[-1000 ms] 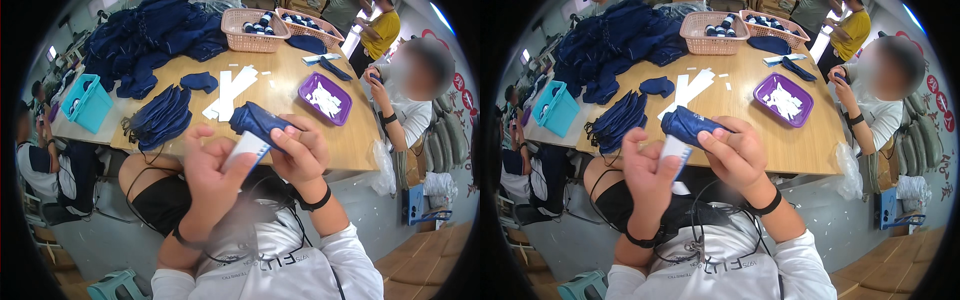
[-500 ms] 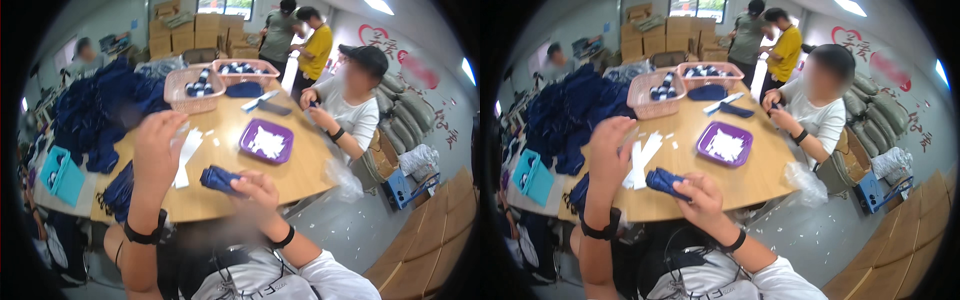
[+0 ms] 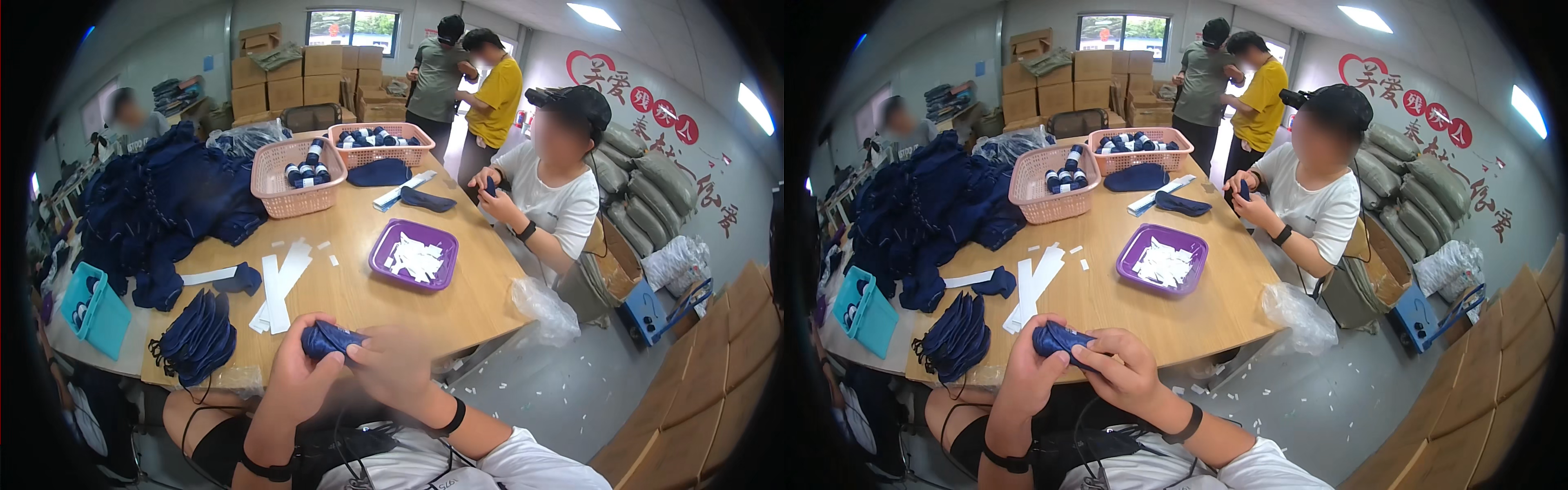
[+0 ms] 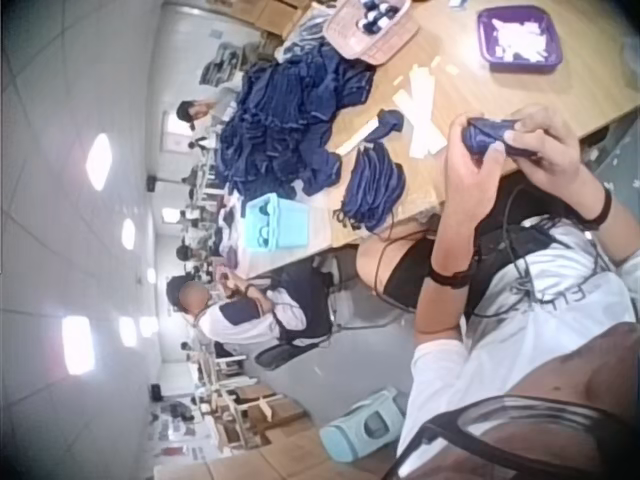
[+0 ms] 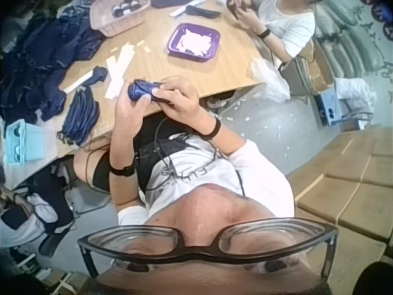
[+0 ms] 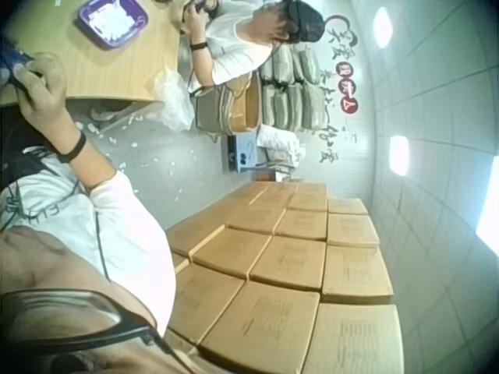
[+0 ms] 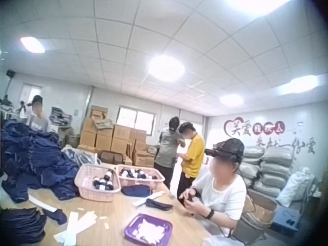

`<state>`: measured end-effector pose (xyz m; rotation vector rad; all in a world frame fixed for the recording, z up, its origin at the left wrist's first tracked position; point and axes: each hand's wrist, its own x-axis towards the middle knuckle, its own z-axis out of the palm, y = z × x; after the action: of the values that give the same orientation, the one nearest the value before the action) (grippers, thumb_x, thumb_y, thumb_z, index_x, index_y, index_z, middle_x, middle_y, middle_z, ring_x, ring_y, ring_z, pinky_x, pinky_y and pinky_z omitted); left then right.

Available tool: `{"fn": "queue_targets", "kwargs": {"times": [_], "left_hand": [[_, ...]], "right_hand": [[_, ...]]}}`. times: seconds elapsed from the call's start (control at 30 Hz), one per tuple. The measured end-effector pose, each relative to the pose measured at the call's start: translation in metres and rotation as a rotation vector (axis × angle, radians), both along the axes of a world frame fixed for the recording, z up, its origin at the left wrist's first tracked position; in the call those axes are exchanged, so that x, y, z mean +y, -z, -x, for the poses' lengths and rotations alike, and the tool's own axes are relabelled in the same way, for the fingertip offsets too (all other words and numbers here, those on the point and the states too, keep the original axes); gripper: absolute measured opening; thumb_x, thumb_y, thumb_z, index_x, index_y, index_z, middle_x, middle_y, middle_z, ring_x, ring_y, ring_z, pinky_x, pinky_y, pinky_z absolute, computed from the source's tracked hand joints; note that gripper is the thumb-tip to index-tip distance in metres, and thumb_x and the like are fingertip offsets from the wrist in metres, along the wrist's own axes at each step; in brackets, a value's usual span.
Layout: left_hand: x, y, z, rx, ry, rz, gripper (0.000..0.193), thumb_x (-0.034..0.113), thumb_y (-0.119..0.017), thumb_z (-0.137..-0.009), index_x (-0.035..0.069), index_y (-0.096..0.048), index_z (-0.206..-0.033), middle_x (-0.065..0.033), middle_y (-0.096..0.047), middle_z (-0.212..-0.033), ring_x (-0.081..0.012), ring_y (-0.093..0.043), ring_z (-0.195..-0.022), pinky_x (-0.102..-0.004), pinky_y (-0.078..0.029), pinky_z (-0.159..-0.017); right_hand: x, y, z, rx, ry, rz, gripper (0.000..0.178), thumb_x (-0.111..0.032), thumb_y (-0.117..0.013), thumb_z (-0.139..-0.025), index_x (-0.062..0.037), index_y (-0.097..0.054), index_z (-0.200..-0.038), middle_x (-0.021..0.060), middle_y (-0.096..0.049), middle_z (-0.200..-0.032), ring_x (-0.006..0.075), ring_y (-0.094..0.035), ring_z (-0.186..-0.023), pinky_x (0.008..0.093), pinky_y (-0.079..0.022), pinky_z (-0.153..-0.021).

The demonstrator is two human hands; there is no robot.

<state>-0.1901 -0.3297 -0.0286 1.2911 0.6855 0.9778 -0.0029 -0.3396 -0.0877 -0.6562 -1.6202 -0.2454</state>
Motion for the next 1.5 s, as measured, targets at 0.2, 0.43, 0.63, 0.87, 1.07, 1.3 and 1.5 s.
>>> {"fn": "queue_targets", "kwargs": {"times": [0.2, 0.43, 0.63, 0.87, 1.07, 1.3, 1.5], "left_hand": [[-0.006, 0.003, 0.005, 0.166, -0.105, -0.138, 0.042, -0.01, -0.057, -0.09, 0.0, -0.054, -0.131, -0.0106, -0.063, -0.121, -0.0145, -0.064, -0.107, -0.0309, -0.053, -0.097], [0.003, 0.026, -0.002, -0.112, -0.185, -0.033, 0.026, -0.003, -0.065, -0.095, 0.0, -0.06, -0.121, -0.0053, -0.064, -0.111, -0.0114, -0.061, -0.102, -0.0266, -0.052, -0.089], [-0.006, 0.017, 0.001, -0.236, -0.208, -0.075, 0.028, -0.006, -0.062, -0.095, 0.0, -0.061, -0.122, -0.0065, -0.063, -0.119, -0.0111, -0.061, -0.107, -0.0276, -0.051, -0.097], [0.002, 0.012, 0.036, 0.007, -0.114, -0.117, 0.018, -0.005, -0.073, -0.089, 0.004, -0.061, -0.097, -0.0096, -0.063, -0.12, -0.0139, -0.06, -0.105, -0.0283, -0.049, -0.092], [-0.011, -0.002, 0.052, 0.461, -0.166, -0.875, 0.044, 0.014, -0.095, -0.077, 0.006, -0.064, -0.107, -0.0146, -0.066, -0.12, -0.03, -0.066, -0.103, -0.0378, -0.053, -0.09], [-0.009, -0.009, 0.048, 0.36, -0.143, -0.93, 0.043, 0.011, -0.091, -0.077, 0.008, -0.069, -0.114, -0.0133, -0.068, -0.115, -0.034, -0.069, -0.102, -0.0407, -0.057, -0.088], [-0.01, -0.005, 0.041, 0.308, -0.125, -1.023, 0.039, 0.008, -0.092, -0.075, 0.006, -0.072, -0.109, -0.0131, -0.068, -0.116, -0.0311, -0.069, -0.097, -0.0371, -0.057, -0.08]], "right_hand": [[-0.007, 0.006, 0.006, -0.037, -0.061, 0.069, 0.047, 0.011, -0.085, -0.068, -0.002, -0.079, -0.113, 0.0115, -0.065, -0.102, 0.0316, -0.073, -0.093, 0.0422, -0.065, -0.083], [-0.011, -0.016, 0.015, -0.038, 0.01, 0.108, 0.053, 0.011, -0.084, -0.066, -0.006, -0.078, -0.116, 0.0117, -0.067, -0.103, 0.0324, -0.072, -0.094, 0.0407, -0.061, -0.079], [-0.007, -0.011, 0.018, -0.066, -0.031, 0.154, 0.055, 0.008, -0.084, -0.064, -0.007, -0.077, -0.116, 0.0103, -0.067, -0.104, 0.0311, -0.071, -0.094, 0.0398, -0.059, -0.078], [-0.008, -0.009, 0.026, -0.08, -0.055, 0.189, 0.052, 0.009, -0.086, -0.064, -0.0059, -0.078, -0.113, 0.0094, -0.068, -0.104, 0.0275, -0.071, -0.091, 0.037, -0.059, -0.076], [-0.015, -0.013, 0.024, 0.021, -0.221, 0.296, 0.044, 0.006, -0.091, -0.067, -0.0064, -0.079, -0.108, 0.0086, -0.069, -0.105, 0.0242, -0.073, -0.09, 0.0344, -0.06, -0.074], [-0.019, -0.027, 0.02, 0.026, -0.246, 0.27, 0.043, 0.002, -0.093, -0.068, -0.007, -0.08, -0.107, 0.0087, -0.069, -0.104, 0.0218, -0.071, -0.085, 0.0322, -0.058, -0.072], [-0.025, -0.032, 0.012, 0.077, -0.319, 0.347, 0.041, 0.0, -0.094, -0.067, -0.0072, -0.08, -0.105, 0.0093, -0.069, -0.103, 0.0218, -0.071, -0.085, 0.0319, -0.058, -0.071]]}}
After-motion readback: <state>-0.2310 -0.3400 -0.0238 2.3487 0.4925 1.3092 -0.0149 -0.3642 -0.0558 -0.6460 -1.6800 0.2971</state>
